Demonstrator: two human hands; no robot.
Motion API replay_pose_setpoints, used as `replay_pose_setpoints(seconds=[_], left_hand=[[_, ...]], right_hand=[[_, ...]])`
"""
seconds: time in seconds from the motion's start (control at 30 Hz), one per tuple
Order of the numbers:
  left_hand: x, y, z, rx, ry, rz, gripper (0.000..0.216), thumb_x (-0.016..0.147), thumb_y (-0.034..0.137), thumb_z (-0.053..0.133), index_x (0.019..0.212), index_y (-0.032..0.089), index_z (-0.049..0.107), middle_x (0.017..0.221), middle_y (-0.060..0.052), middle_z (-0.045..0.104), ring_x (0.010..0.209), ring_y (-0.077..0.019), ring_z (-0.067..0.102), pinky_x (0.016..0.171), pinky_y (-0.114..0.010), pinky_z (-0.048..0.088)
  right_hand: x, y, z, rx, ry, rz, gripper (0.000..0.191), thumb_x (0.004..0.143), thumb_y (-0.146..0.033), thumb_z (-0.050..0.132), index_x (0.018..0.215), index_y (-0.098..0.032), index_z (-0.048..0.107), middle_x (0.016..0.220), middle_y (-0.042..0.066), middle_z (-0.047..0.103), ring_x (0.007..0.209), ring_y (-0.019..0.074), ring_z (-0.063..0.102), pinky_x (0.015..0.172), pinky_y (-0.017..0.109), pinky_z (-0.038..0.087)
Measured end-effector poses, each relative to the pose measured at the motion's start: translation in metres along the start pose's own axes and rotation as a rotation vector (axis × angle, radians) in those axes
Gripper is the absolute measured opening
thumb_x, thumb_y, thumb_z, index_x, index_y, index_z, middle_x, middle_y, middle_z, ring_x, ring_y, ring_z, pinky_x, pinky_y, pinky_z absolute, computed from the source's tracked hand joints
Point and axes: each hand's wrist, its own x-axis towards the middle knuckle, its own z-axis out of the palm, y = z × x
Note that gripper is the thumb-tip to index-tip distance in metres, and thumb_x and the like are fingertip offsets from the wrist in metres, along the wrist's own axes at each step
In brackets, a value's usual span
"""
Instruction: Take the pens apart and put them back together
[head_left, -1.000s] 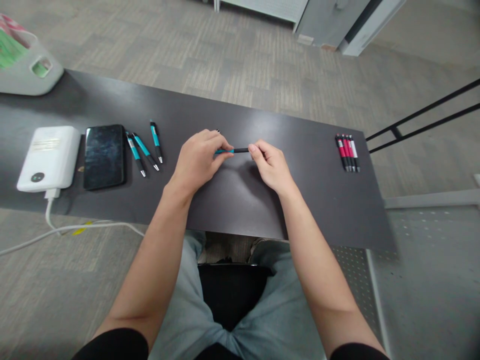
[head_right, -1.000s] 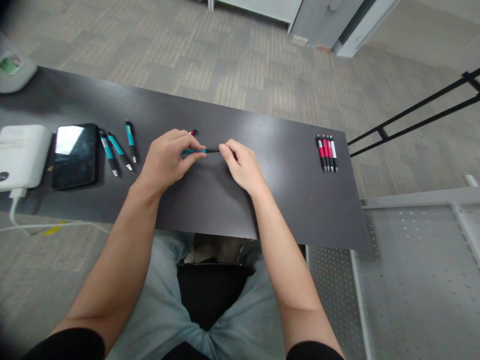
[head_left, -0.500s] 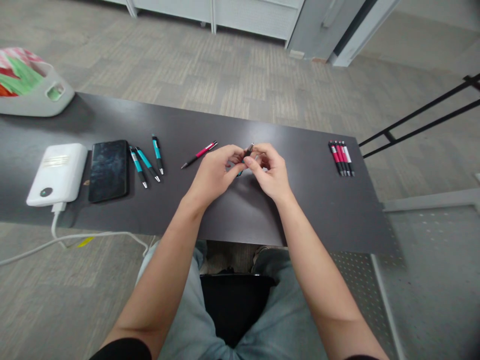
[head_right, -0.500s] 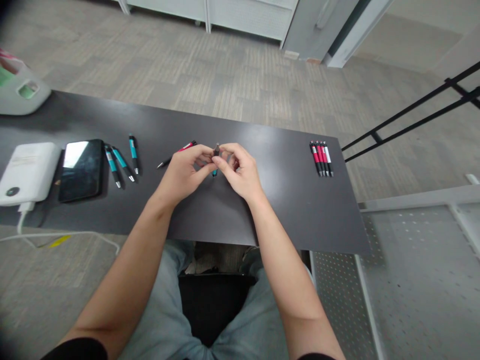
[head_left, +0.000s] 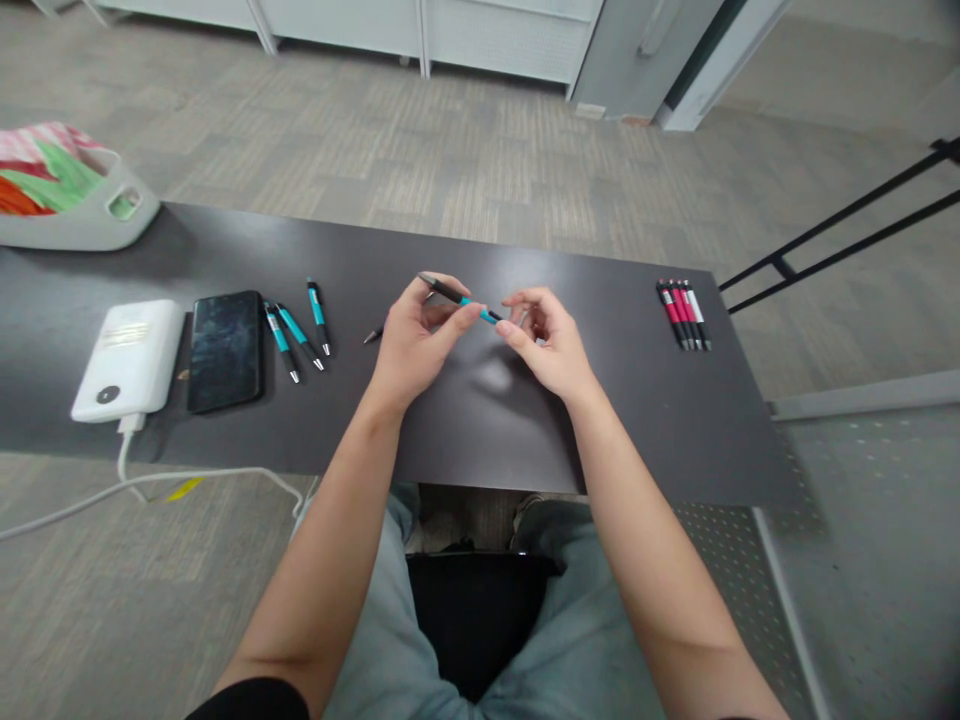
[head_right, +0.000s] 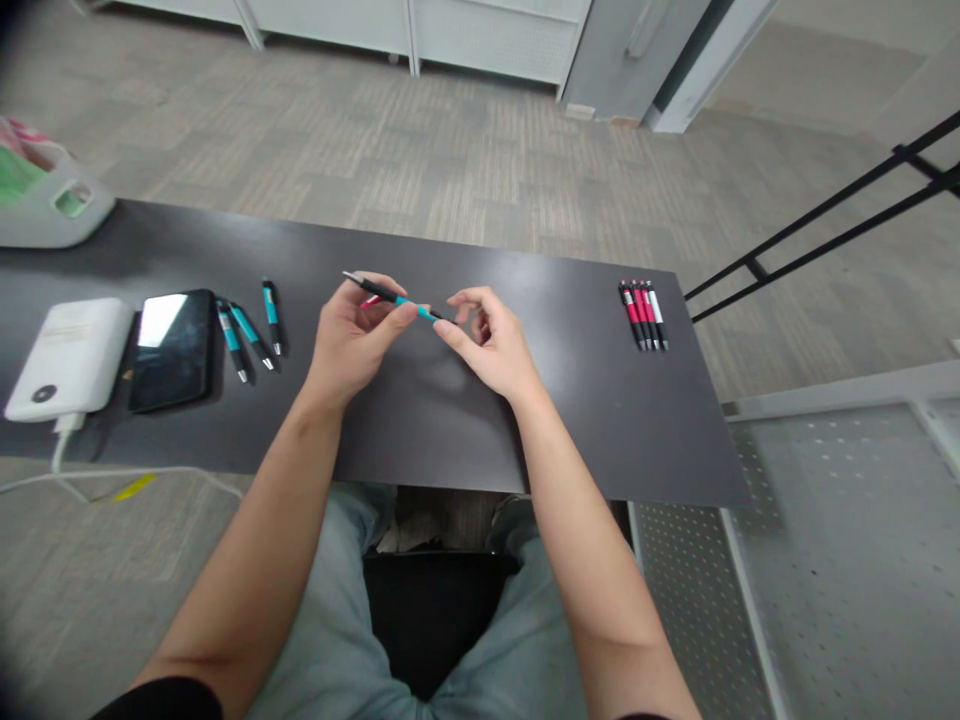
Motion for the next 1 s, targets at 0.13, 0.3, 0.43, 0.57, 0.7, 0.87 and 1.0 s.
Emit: replay_pose_setpoints(seconds=[0.13,0.3,0.43,0.57,0.7,0.87,1.0], left_hand=[[0.003,0.006,0.004,-0.092,0.070,0.028,0.070,0.078,0.079,0.115,0.100,0.026,0.076,0.101,-0.002,0.083,0.094,-0.0201,0.085,0.095,-0.036,0.072],[-0.005,0.020,0.013,-0.064,-0.037,-0.142,0.069,0.068,0.073,0.121,0.093,0.024,0.081,0.099,-0.005,0.090,0.096,-0.0246,0.087,0.093,-0.038,0.071],[-0.010,0.023,0.020,0.023,-0.160,-0.179,0.058,0.075,0.068,0.118,0.096,0.024,0.087,0.096,-0.006,0.092,0.092,-0.0257,0.087,0.093,-0.039,0.069],[-0.012,0.021,0.027,0.106,-0.263,-0.238,0.054,0.082,0.070,0.112,0.101,0.024,0.091,0.096,-0.008,0.093,0.089,-0.0270,0.086,0.088,-0.040,0.066],[-0.012,0.013,0.039,-0.029,-0.174,-0.345,0.062,0.067,0.067,0.121,0.094,0.025,0.084,0.098,-0.007,0.092,0.090,-0.0264,0.085,0.085,-0.038,0.068],[-0.010,0.010,0.057,-0.096,-0.056,-0.370,0.059,0.065,0.060,0.121,0.091,0.024,0.083,0.095,-0.005,0.087,0.089,-0.0223,0.081,0.086,-0.034,0.066],[-0.008,0.012,0.073,-0.133,-0.050,-0.382,0.066,0.060,0.065,0.121,0.090,0.024,0.079,0.094,-0.005,0.087,0.091,-0.0234,0.080,0.092,-0.037,0.067]], right_hand=[[-0.001,-0.003,-0.005,0.094,-0.032,0.092,0.070,0.082,-0.085,0.106,0.116,-0.031,0.076,0.109,0.000,0.078,0.069,0.0148,0.055,0.064,0.034,0.050],[-0.003,-0.018,-0.003,0.307,0.039,0.091,0.064,0.088,-0.088,0.100,0.105,-0.032,0.073,0.095,-0.002,0.076,0.060,0.0131,0.050,0.059,0.034,0.052],[-0.005,-0.027,-0.007,0.288,0.140,0.110,0.067,0.084,-0.088,0.103,0.098,-0.032,0.070,0.082,-0.005,0.068,0.058,0.0132,0.046,0.057,0.033,0.050],[-0.010,-0.027,-0.011,0.217,0.106,0.146,0.067,0.085,-0.087,0.102,0.104,-0.031,0.072,0.086,-0.005,0.070,0.062,0.0138,0.050,0.060,0.033,0.049],[-0.018,-0.027,-0.023,0.066,0.022,0.150,0.063,0.087,-0.078,0.104,0.115,-0.030,0.075,0.110,-0.001,0.083,0.070,0.0143,0.060,0.070,0.034,0.054],[-0.036,-0.038,-0.053,-0.174,-0.080,0.181,0.049,0.092,-0.066,0.103,0.115,-0.029,0.081,0.117,0.001,0.090,0.075,0.0184,0.064,0.077,0.038,0.059],[-0.047,-0.044,-0.067,-0.311,-0.048,0.132,0.021,0.102,-0.046,0.093,0.107,-0.029,0.082,0.110,0.003,0.092,0.074,0.0202,0.067,0.080,0.039,0.059]])
